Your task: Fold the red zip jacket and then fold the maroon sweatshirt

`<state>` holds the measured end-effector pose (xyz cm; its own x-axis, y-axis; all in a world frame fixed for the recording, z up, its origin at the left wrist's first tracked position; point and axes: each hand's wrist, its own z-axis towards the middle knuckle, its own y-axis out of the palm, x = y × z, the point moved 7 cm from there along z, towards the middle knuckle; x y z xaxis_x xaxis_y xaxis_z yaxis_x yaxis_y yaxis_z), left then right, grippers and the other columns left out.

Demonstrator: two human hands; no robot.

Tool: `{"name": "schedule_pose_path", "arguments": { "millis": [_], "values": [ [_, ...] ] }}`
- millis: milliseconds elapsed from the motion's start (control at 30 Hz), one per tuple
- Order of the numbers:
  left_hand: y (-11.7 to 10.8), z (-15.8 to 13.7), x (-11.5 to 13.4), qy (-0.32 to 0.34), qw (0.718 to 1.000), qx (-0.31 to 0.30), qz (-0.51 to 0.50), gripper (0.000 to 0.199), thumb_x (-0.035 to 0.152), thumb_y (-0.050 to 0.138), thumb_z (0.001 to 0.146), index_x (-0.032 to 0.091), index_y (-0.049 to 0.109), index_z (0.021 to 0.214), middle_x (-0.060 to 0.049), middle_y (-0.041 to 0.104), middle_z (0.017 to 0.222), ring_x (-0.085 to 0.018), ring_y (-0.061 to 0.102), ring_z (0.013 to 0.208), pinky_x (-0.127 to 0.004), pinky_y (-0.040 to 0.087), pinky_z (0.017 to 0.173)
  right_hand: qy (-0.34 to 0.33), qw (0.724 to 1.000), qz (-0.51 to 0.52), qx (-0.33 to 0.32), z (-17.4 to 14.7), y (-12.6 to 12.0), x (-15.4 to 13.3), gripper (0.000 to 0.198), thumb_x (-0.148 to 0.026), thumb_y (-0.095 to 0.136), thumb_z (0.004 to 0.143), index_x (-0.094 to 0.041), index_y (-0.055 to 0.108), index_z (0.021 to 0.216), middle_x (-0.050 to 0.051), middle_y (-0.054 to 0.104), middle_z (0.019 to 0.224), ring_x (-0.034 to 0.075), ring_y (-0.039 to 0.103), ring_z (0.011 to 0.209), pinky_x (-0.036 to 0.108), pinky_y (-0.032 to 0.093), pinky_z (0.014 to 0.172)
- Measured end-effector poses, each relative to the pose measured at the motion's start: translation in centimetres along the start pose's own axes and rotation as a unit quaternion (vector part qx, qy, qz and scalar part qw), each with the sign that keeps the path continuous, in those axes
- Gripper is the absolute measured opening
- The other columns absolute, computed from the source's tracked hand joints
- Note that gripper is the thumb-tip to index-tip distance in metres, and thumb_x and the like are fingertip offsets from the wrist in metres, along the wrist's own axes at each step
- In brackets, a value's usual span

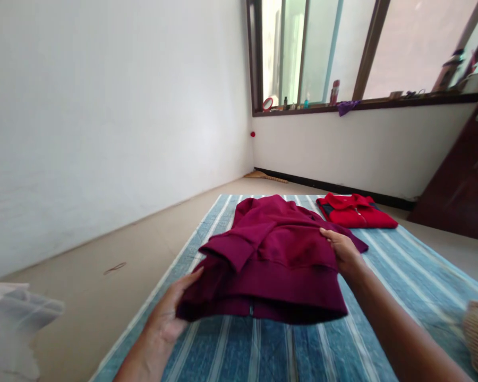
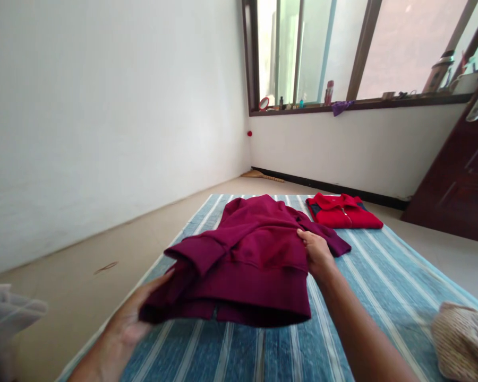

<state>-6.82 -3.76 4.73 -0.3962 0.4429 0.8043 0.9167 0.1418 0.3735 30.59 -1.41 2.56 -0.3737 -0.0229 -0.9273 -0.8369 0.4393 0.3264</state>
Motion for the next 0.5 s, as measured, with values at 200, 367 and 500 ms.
{"name": "schedule_pose_path", "arguments": {
  "millis": [200, 367, 500],
  "values": [
    [-3.8, -1.5, -5.6, -0.001, 0.989, 0.038, 0.141, 0.051, 0.013, 0.079, 0.054, 0.013, 0.064, 0.103, -0.007, 0.075, 0.082, -0.028, 0.071, 0.08, -0.03, 0.058, 0.062, 0.141, 0.984, -0.11, 0.007, -5.9, -5.1, 6.2, 0.018, -0.032, 0.062, 0.078, -0.019, 0.05, 0.077, -0.005, 0.052, 0.053, 0.007, 0.046, 0.037, 0.017, 0.029, 0.035],
    [-2.7, -1.9, -4.7, 0.023, 0.983, 0.039, 0.177, 0.051, 0.009, 0.075, 0.058, 0.015, 0.062, 0.107, -0.005, 0.075, 0.08, -0.026, 0.071, 0.079, -0.028, 0.057, 0.06, 0.114, 0.954, -0.278, -0.016, -7.7, -5.9, 7.3, 0.029, -0.045, 0.064, 0.077, -0.018, 0.056, 0.082, -0.006, 0.049, 0.051, 0.007, 0.043, 0.038, 0.018, 0.028, 0.036],
    [-3.0, -1.6, -4.9, 0.023, 0.983, 0.038, 0.181, 0.047, 0.009, 0.074, 0.059, 0.015, 0.063, 0.104, -0.005, 0.075, 0.078, -0.025, 0.071, 0.075, -0.028, 0.057, 0.057, 0.096, 0.906, -0.412, -0.034, -7.7, -6.7, 7.3, 0.035, -0.048, 0.064, 0.074, -0.018, 0.053, 0.06, -0.005, 0.044, 0.043, 0.009, 0.042, 0.038, 0.021, 0.026, 0.037]
  ]
}}
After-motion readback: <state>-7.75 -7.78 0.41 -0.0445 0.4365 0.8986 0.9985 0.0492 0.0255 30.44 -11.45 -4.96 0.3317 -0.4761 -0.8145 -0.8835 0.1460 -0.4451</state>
